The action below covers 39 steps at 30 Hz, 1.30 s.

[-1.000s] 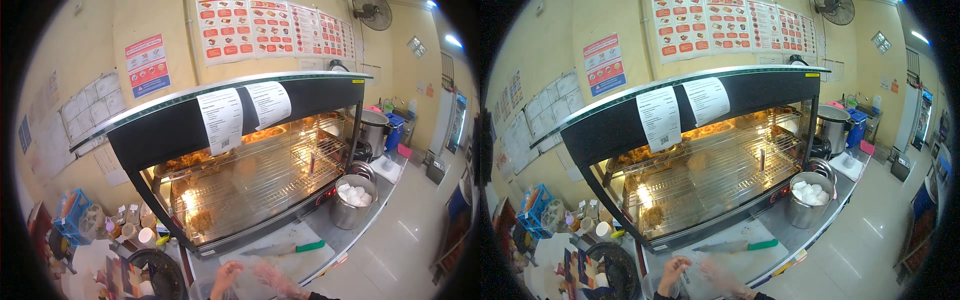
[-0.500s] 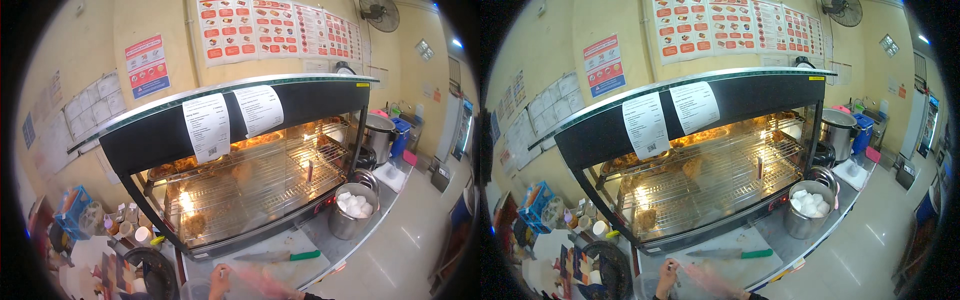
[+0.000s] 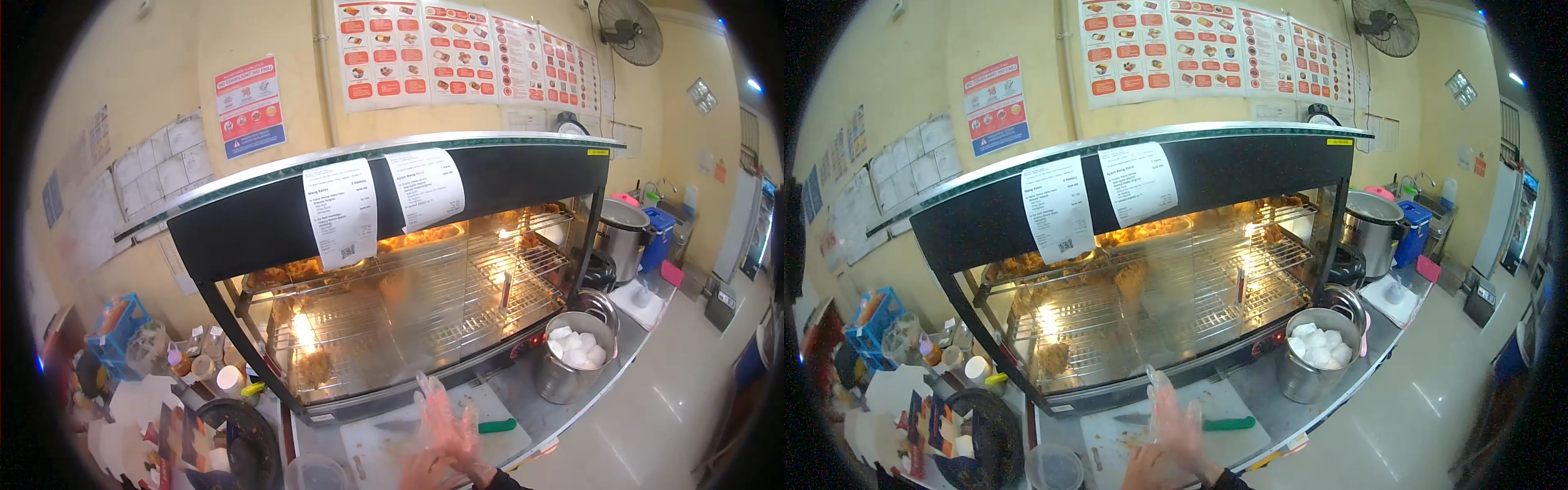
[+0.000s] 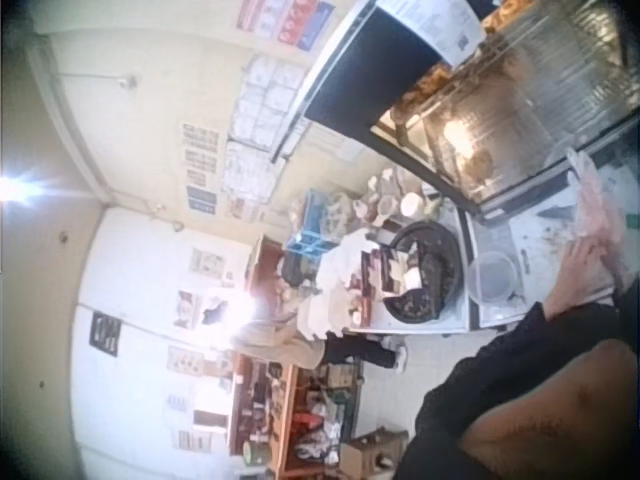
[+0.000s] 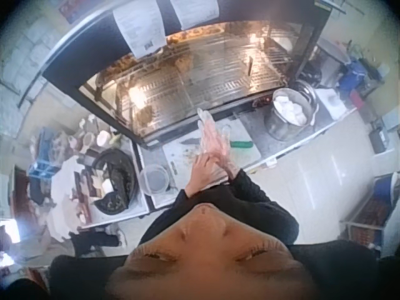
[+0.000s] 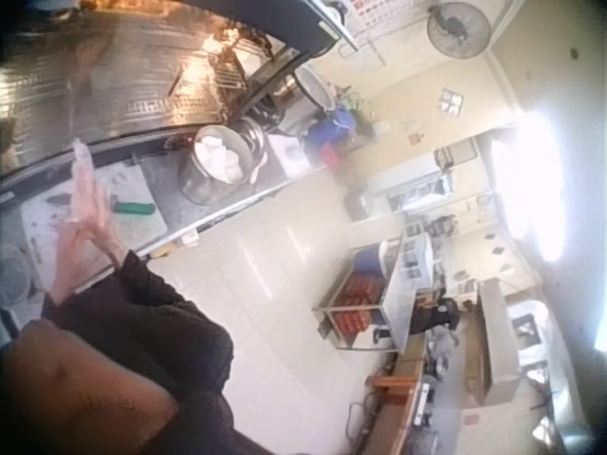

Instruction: The person retrieves fried chicken pieces from a heated display case using tongs and places them into white styrofoam containers. They use a knife to cut a piece of chicken on a cutting board and transfer it into a container. The person then places the filled containers into branded cardboard boxes and seals them with stickers.

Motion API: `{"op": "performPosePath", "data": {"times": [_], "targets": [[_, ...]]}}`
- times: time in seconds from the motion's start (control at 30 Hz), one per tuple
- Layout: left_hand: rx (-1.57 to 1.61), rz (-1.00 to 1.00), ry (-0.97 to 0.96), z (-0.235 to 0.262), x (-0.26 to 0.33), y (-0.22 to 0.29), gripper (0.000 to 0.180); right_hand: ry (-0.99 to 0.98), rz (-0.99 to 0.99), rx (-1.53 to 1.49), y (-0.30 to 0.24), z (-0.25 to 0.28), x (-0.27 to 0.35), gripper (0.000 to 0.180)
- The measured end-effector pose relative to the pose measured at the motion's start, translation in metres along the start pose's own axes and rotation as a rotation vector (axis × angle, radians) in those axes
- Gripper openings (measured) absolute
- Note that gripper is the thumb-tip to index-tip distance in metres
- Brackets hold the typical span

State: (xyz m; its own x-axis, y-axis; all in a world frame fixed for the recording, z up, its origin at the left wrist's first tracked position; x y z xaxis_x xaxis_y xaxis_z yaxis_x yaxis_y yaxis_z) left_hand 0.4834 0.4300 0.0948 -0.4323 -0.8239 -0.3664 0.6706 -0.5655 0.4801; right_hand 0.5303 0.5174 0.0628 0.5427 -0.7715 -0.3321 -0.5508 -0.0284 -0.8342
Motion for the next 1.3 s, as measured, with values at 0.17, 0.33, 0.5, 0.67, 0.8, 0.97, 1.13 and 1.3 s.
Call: {"op": "performPosePath", "data": {"times": [0.17,0.33,0.5,0.67,0.8,0.97,1.13,1.3], "targets": [[0.077,-0.042,0.016,-0.008,-0.006,0.009,0.016,0.064,0.050,-0.289,-0.007,0.024,0.008,0.090],[0.240,-0.020,0.136,-0.031,-0.003,0.007,0.019,0.144,0.064,-0.262,0.001,0.052,0.019,0.089],[0.136,-0.045,0.103,-0.050,0.006,-0.002,0.022,0.105,0.101,-0.160,-0.019,0.036,0.006,0.096],[0.230,-0.139,-0.036,-0.052,0.004,-0.001,0.019,0.264,0.277,-0.033,-0.035,0.036,0.010,0.102],[0.566,0.024,0.185,-0.029,0.043,-0.004,0.009,0.359,0.335,-0.031,-0.050,0.040,0.037,0.098],[0.587,0.872,-0.505,-0.163,0.349,-0.157,0.030,0.633,0.459,-0.074,-0.079,0.060,0.131,0.083],[0.351,0.794,-1.376,-0.152,0.635,-0.193,0.049,0.903,0.508,-0.115,-0.089,0.045,0.228,0.086],[0.879,1.583,-1.152,-0.083,0.520,-0.098,0.049,1.075,0.405,-0.164,0.003,0.052,0.300,0.080]]}}
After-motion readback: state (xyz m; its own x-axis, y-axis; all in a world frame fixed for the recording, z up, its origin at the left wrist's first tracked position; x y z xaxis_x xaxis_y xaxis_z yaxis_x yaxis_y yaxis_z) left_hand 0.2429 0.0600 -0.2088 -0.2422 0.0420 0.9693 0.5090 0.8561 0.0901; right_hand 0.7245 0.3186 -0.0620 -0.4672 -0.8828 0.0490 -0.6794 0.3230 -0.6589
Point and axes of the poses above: each hand's wrist, its own x-axis away from the middle knuckle, its own z-axis out of the back of the hand, y = z × x, the point moved 9 cm from there along -x, towards the middle knuckle, and after that the axes turned 10 degrees about -y, right-handed, at the moved point
